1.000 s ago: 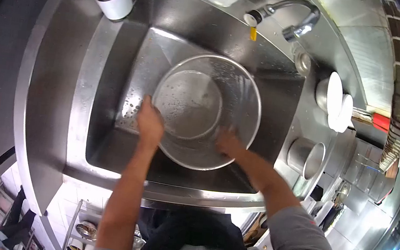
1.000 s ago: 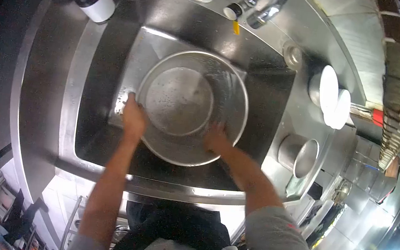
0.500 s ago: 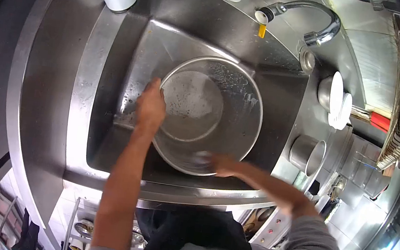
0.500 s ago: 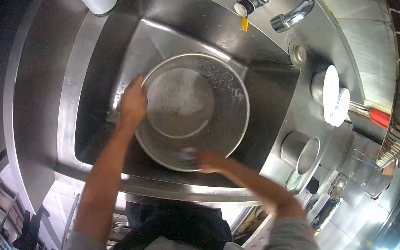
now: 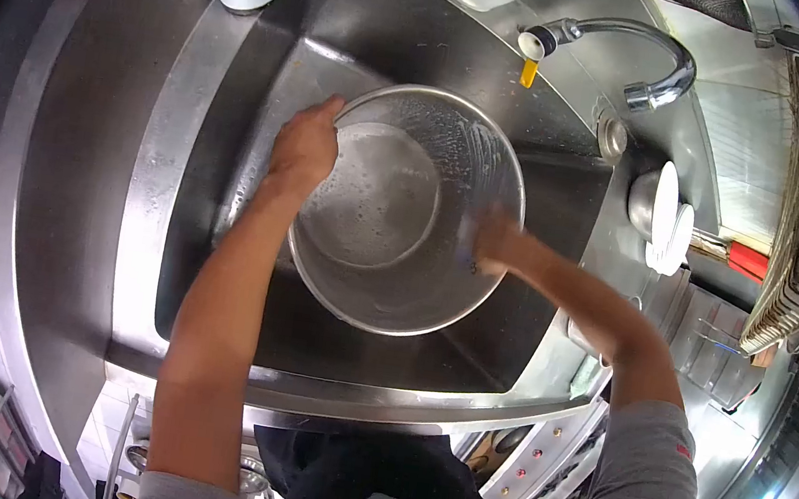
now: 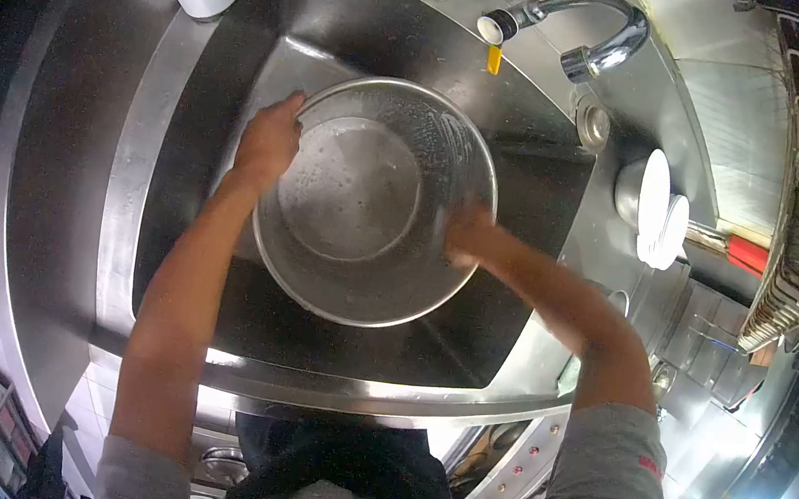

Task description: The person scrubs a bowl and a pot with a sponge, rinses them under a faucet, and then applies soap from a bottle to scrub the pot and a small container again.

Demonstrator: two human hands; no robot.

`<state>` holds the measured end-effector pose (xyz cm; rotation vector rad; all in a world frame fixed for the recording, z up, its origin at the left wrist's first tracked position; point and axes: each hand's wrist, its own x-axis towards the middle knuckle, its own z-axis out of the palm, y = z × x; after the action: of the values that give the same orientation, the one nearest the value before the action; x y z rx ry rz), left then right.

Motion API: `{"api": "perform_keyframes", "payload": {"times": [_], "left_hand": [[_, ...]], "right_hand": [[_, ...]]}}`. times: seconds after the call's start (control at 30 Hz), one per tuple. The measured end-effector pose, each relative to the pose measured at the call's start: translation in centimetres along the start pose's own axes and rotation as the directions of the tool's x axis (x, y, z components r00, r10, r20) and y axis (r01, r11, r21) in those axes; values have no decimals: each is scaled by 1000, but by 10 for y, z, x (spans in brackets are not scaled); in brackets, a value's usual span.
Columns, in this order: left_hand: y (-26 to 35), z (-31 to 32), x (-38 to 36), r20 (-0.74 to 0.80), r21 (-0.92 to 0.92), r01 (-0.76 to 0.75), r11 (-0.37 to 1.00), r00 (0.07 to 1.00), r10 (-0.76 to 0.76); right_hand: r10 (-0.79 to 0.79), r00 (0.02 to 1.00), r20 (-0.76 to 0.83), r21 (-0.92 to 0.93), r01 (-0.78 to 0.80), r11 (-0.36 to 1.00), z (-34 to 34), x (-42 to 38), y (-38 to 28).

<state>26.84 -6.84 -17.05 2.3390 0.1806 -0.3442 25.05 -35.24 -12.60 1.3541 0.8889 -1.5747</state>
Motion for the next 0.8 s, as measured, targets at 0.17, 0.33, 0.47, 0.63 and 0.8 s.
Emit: {"api": "perform_keyframes", "payload": {"times": [0.17, 0.33, 0.47, 0.63, 0.8], "left_hand": [[0, 4, 1, -3, 24, 59, 998, 998, -59], [3, -1, 0, -10, 33, 11, 999, 1000, -11], [-1, 0, 4, 32, 64, -11, 998, 999, 9], [3, 2, 14, 4, 48, -17, 999, 1000, 17], [30, -8, 22, 27, 138, -128, 982, 992, 126]], "right_hand": [[329, 892, -310, 249, -258, 934, 39, 57, -61], [-20, 913, -407, 214, 116, 970, 35, 30, -25], [307, 645, -700, -208, -595, 777, 14, -27, 22], [70, 874, -480, 528, 224, 819, 26, 51, -91], [424, 533, -732, 147, 732, -666, -105, 35, -186]]}}
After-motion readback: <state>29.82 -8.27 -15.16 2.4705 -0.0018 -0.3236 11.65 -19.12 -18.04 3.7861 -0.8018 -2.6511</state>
